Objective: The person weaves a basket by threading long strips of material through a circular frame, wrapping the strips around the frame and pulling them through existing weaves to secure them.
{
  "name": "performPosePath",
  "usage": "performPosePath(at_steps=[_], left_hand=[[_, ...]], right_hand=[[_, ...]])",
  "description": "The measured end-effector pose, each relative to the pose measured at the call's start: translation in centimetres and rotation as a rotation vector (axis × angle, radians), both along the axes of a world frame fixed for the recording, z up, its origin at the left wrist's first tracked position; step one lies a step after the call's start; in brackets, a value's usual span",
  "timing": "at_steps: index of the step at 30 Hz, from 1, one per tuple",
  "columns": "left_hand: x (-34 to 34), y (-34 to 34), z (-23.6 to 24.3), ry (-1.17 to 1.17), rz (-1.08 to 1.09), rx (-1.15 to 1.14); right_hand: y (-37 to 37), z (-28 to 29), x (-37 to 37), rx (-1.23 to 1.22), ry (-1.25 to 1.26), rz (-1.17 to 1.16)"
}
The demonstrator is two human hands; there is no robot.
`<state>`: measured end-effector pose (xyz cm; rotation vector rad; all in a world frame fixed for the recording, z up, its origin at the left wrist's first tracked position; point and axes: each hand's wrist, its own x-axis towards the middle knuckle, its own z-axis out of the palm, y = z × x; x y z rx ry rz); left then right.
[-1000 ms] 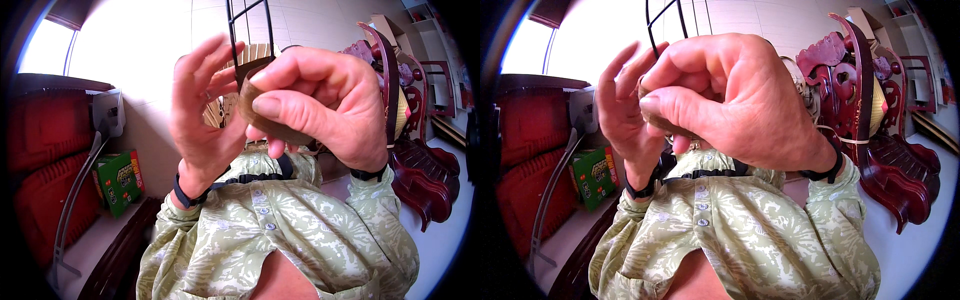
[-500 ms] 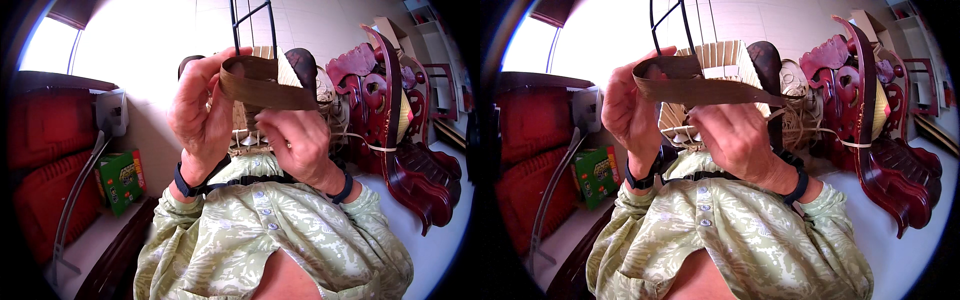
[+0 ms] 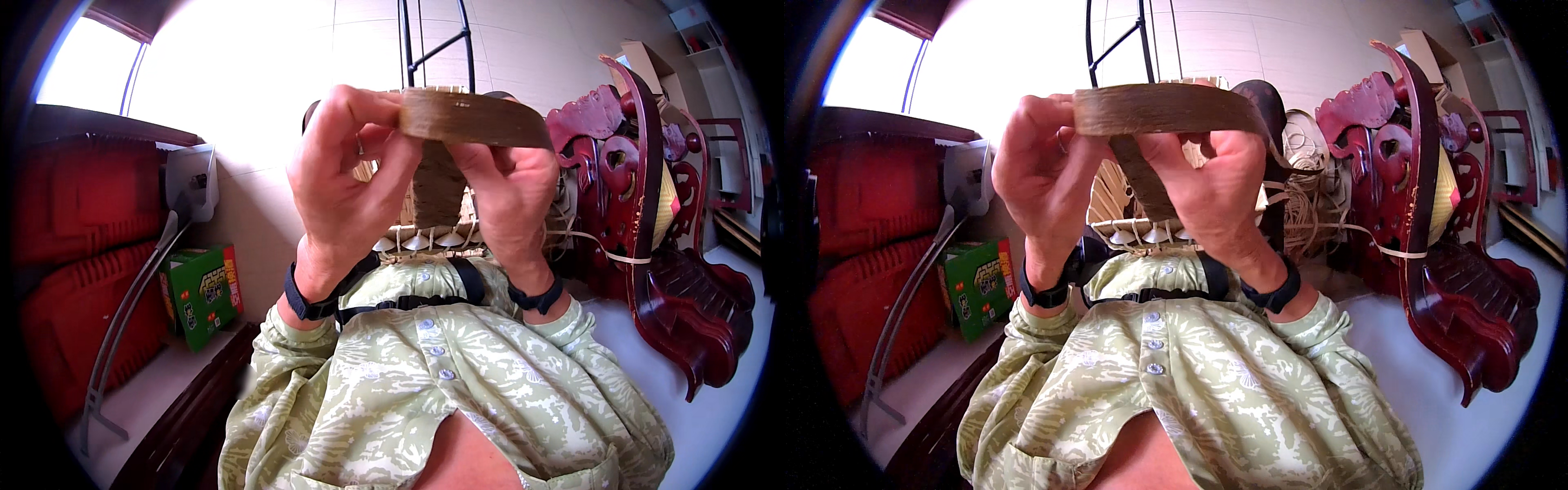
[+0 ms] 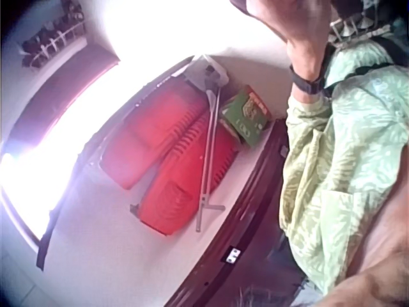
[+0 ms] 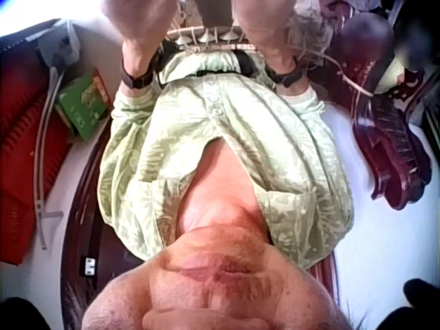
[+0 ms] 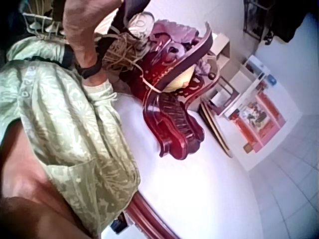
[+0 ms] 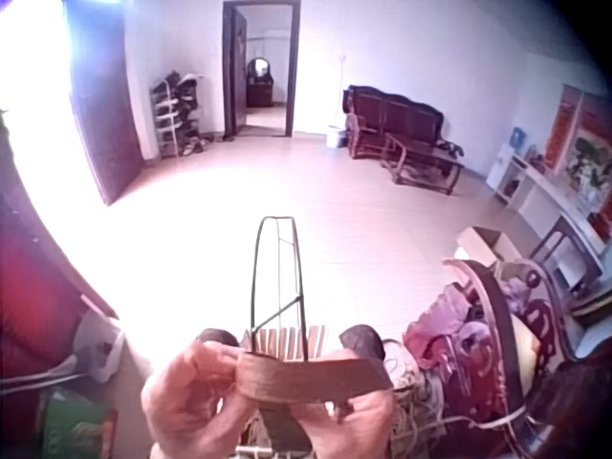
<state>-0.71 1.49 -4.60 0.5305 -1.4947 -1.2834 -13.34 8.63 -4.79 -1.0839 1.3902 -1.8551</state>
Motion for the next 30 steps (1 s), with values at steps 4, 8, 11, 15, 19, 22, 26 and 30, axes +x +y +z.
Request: performPosePath(at_steps=[4, 8, 11, 15, 19, 22, 26, 30], left_hand=[[-1.1, -0.2, 1.4, -0.024, 0.013, 0.259], [-1.4, -1.3, 2.0, -0.205, -0.114, 0.371], [-1.2, -2.4, 2.5, -0.155, -0.283, 0.408], [0.3, -5.3, 2.2, -0.103, -0.628, 0.454], [-0.3, -8.9, -1.8, 0.123, -0.952, 0.419], [-1.2, -9.4, -3.3, 0.253, -1.044, 0.491], [-1.4, -8.9, -4.1, 0.308, -1.031, 0.562], [-1.3, -9.4, -5.1, 0.247, -1.045, 0.577]], right_hand=[[-0.2, 0.1, 0.8, 0.028, 0.141, -0.148], [-0.9, 0.2, 0.8, -0.016, 0.343, -0.233], [-0.8, 0.6, 0.9, 0.057, 0.344, -0.215], [-0.6, 0.7, 0.8, 0.039, 0.328, -0.166], [-0.5, 0.5, 0.9, 0.015, 0.159, -0.083], [-0.6, 1.0, 0.8, 0.063, 0.110, -0.049], [-0.3, 1.3, 0.9, 0.115, 0.147, -0.041], [-0.2, 1.2, 0.8, 0.140, 0.158, -0.029]])
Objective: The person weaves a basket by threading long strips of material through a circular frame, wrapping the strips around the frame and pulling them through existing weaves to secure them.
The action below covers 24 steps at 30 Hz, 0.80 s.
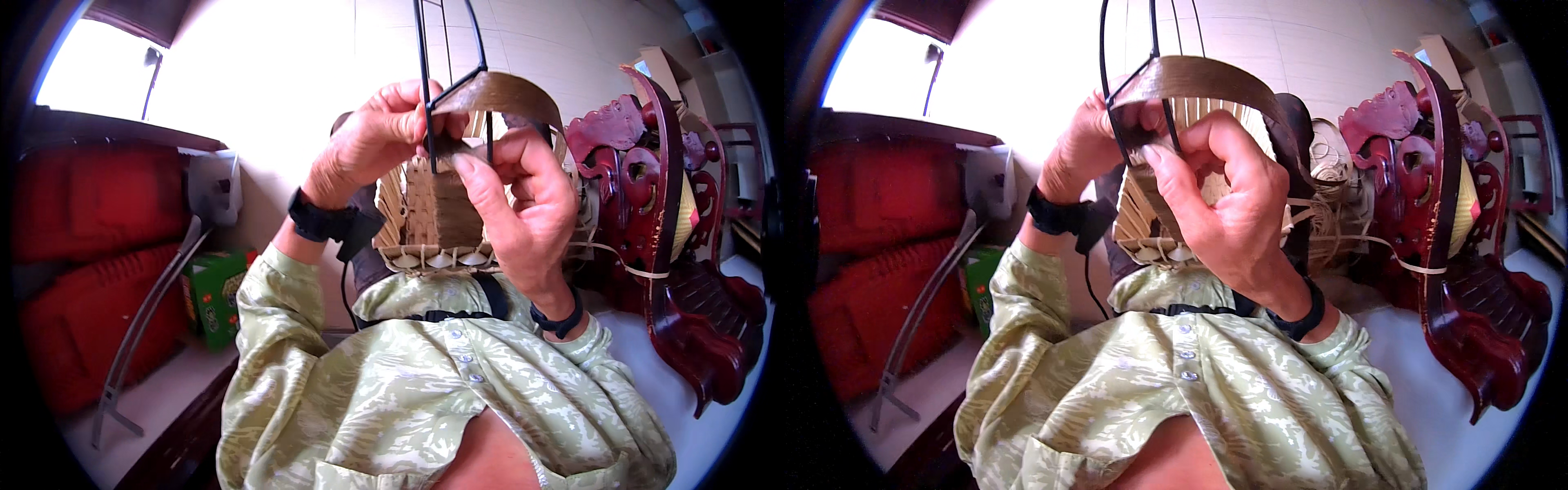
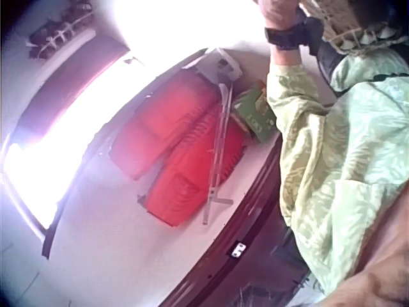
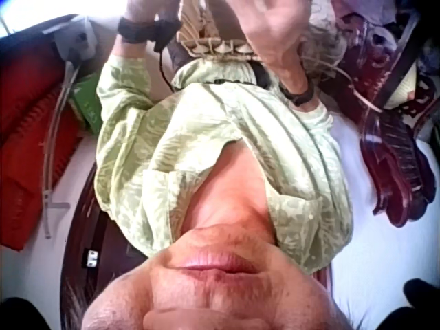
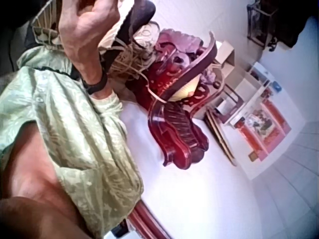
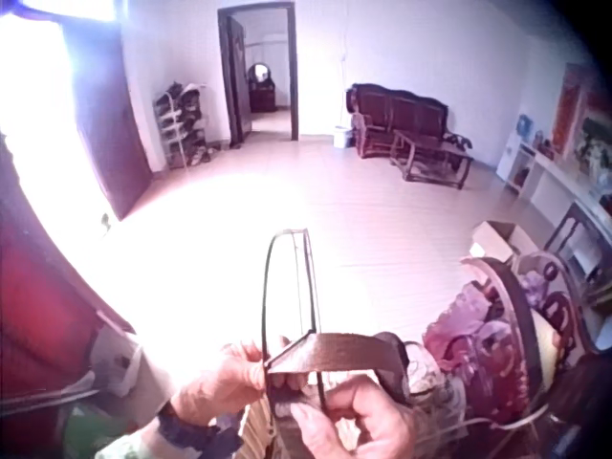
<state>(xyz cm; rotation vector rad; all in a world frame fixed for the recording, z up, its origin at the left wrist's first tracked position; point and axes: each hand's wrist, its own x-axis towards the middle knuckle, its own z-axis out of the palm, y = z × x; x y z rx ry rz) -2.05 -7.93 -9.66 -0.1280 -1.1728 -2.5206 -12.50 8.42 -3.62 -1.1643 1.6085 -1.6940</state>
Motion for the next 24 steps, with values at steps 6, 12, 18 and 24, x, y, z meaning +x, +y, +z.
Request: performPosePath(at_steps=[6, 12, 18, 24], left_hand=[[0.4, -0.5, 0.9, 0.106, -0.058, 0.167], [0.1, -0.3, 0.1, 0.044, 0.040, 0.124], [2.6, -0.3, -1.3, -0.064, 0.118, 0.024], [8.9, 0.0, -0.5, 0.147, 0.424, 0.091]], right_hand=[[-0.5, 1.1, 0.6, -0.030, 0.226, 0.037], [-0.1, 0.5, 0.2, -0.007, 0.100, 0.026], [0.1, 0.3, 0.8, -0.021, 0.141, 0.034], [0.8, 0.2, 0.6, -0.008, 0.074, 0.052]])
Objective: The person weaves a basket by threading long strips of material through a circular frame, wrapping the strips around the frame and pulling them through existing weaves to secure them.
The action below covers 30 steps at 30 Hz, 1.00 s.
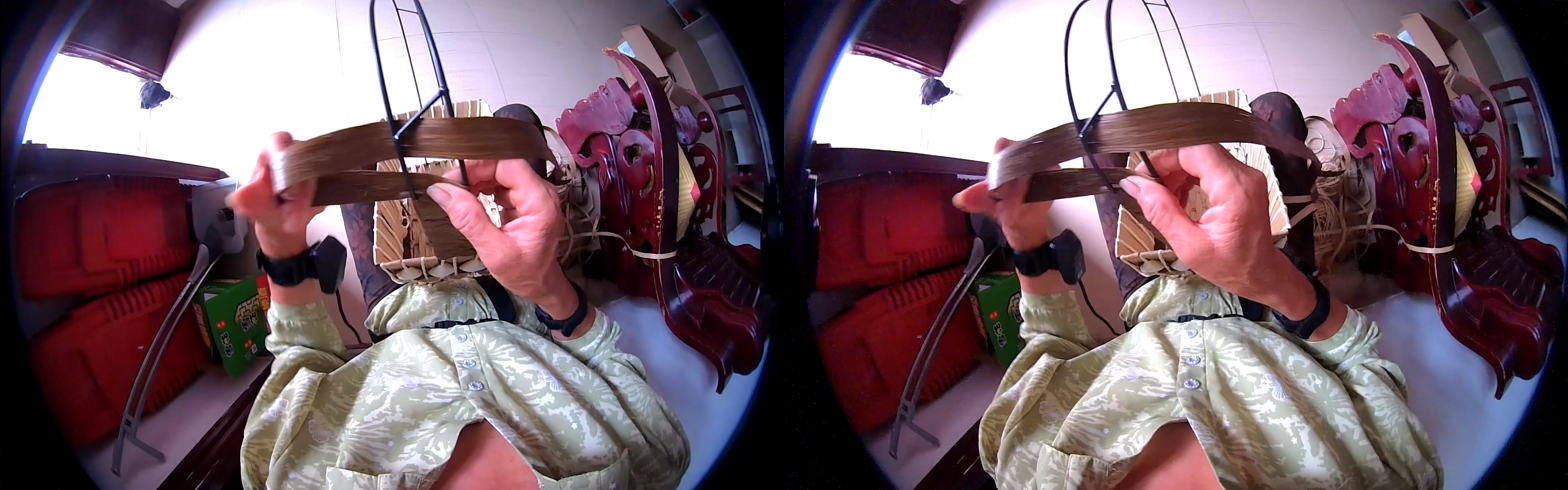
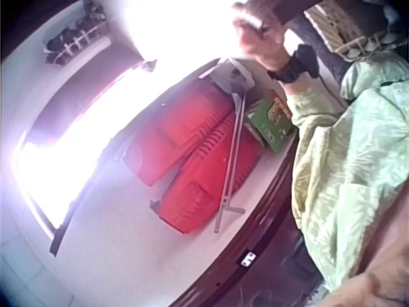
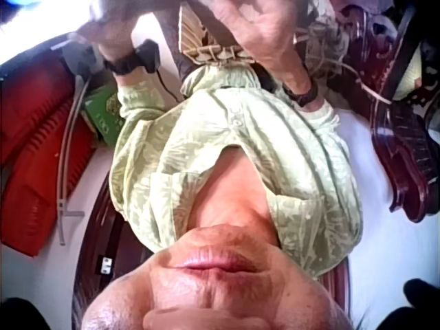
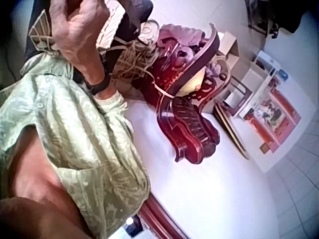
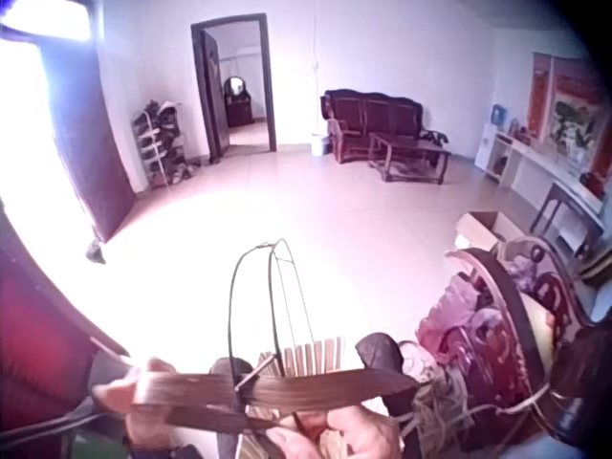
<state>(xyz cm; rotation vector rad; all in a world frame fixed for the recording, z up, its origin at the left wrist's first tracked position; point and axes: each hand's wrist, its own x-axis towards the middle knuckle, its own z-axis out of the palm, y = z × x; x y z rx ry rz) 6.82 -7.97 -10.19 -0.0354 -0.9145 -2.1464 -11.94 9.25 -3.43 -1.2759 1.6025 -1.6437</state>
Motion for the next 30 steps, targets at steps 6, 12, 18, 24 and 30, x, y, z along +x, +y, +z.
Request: performPosePath(at_steps=[6, 12, 18, 24, 30], left_hand=[[2.5, 1.9, 2.4, -0.169, -0.427, 0.061], [9.7, -1.0, -2.1, -0.299, -0.222, -0.133], [3.2, 0.3, 8.3, -1.240, 0.468, -0.904], [-4.0, 3.0, 10.1, -0.948, 0.417, -1.301], [3.9, 0.7, 5.3, -0.868, 0.473, -0.548]], right_hand=[[0.0, -0.8, -0.4, -0.103, -0.147, 0.035], [-0.1, -1.1, 0.2, -0.114, -0.077, 0.026], [0.2, -0.6, 0.1, -0.064, -0.066, -0.011], [0.8, 0.2, 0.2, 0.089, -0.101, 0.026], [1.1, 0.2, -0.8, 0.061, -0.069, 0.015]])
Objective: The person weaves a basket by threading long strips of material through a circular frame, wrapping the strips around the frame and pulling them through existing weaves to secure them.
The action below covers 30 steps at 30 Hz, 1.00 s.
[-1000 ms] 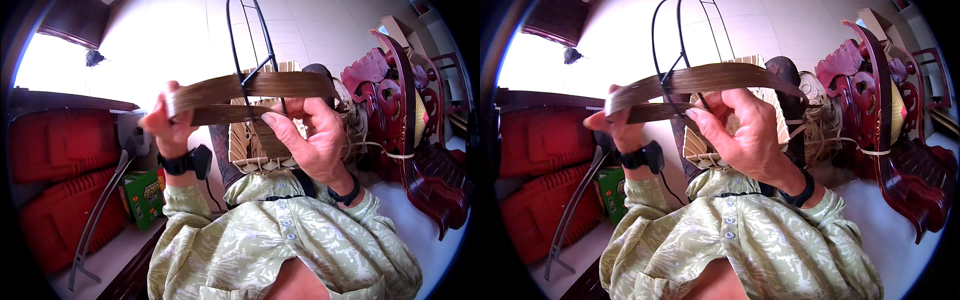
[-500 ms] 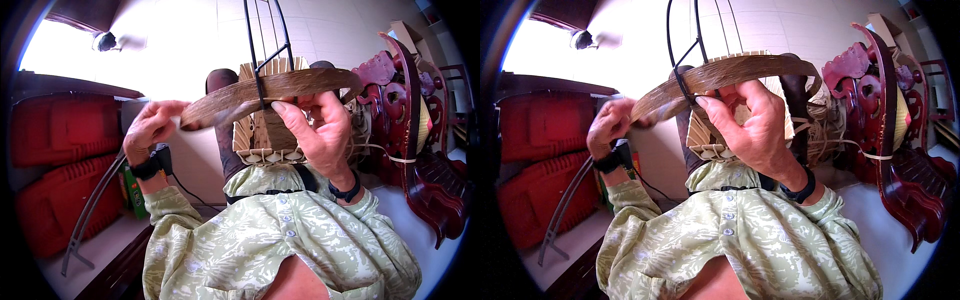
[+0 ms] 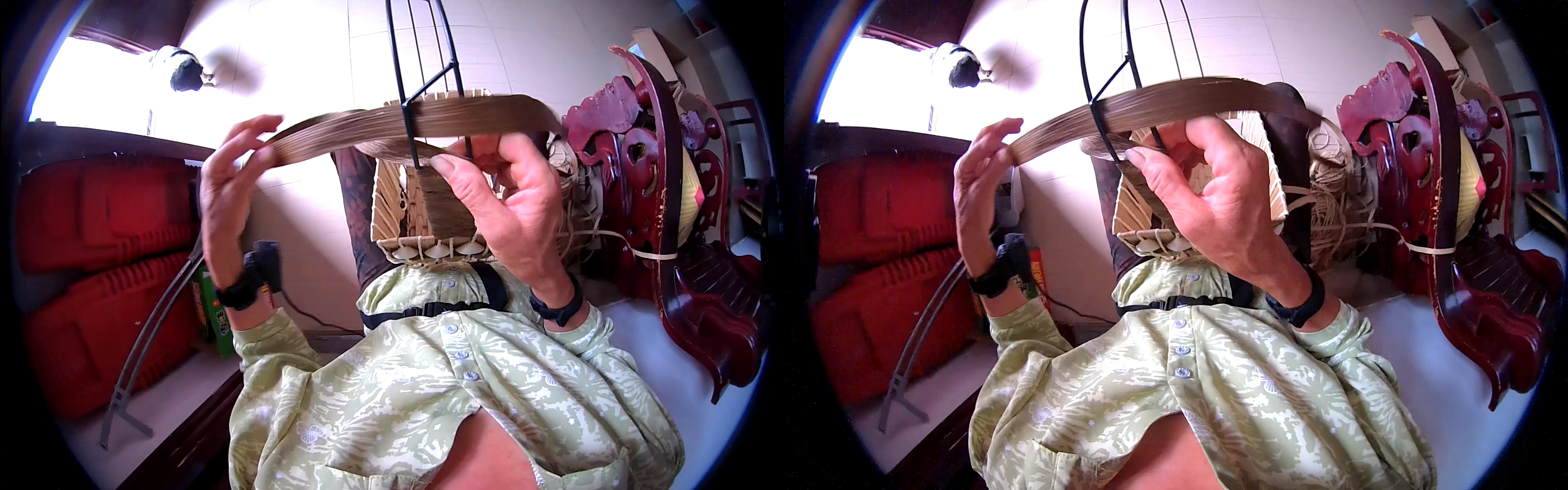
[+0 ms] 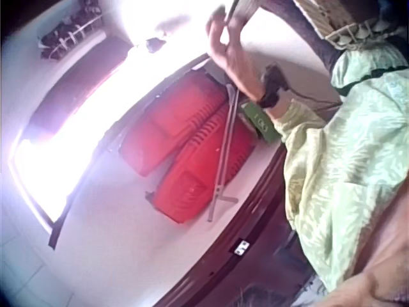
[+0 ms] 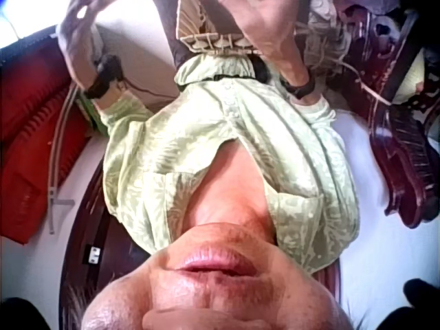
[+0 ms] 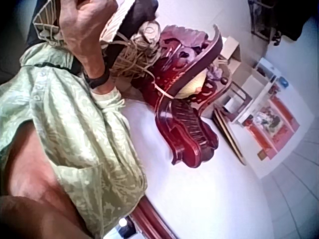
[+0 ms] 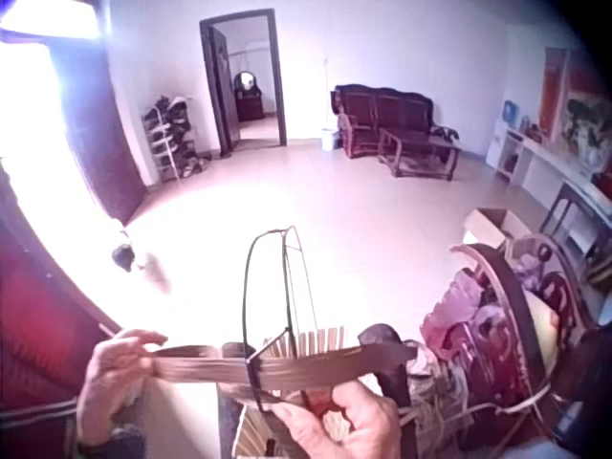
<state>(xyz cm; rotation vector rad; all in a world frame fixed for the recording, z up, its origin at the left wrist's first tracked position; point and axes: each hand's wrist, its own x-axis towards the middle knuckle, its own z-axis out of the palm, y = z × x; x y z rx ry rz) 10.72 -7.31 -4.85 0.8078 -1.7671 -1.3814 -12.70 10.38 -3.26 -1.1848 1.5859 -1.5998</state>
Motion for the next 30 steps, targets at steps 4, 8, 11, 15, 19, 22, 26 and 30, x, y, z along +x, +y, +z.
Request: performPosePath(at_steps=[4, 8, 11, 15, 19, 22, 26, 30], left_hand=[[9.4, -1.9, -2.6, -0.928, 0.291, -0.314], [-1.1, 2.4, 3.6, -0.485, 0.306, -0.818], [-7.1, 5.5, 4.0, -0.292, -0.104, -0.631], [-7.3, 5.1, 1.5, -0.050, -0.105, -0.404], [-2.5, 2.9, -1.3, 0.070, 0.122, -0.153], [4.7, -0.9, -6.8, 0.016, 0.417, -0.076], [0.2, 2.5, -1.6, -0.221, 0.641, -0.317], [-6.4, 6.0, 3.4, -0.180, 0.103, -0.522]], right_hand=[[-1.1, -0.7, 0.7, -0.145, -0.018, -0.018], [-1.2, -1.2, 0.7, -0.146, -0.059, -0.030], [-1.0, -0.9, 0.5, -0.110, -0.061, -0.019], [-0.5, -0.5, 0.4, -0.122, -0.022, 0.013], [-0.2, -0.1, -0.2, -0.046, -0.052, 0.044], [0.0, 0.1, -0.3, -0.036, -0.076, 0.079], [-0.6, -0.6, -0.2, -0.107, -0.024, 0.005], [-0.9, -0.7, 0.0, -0.077, 0.001, 0.017]])
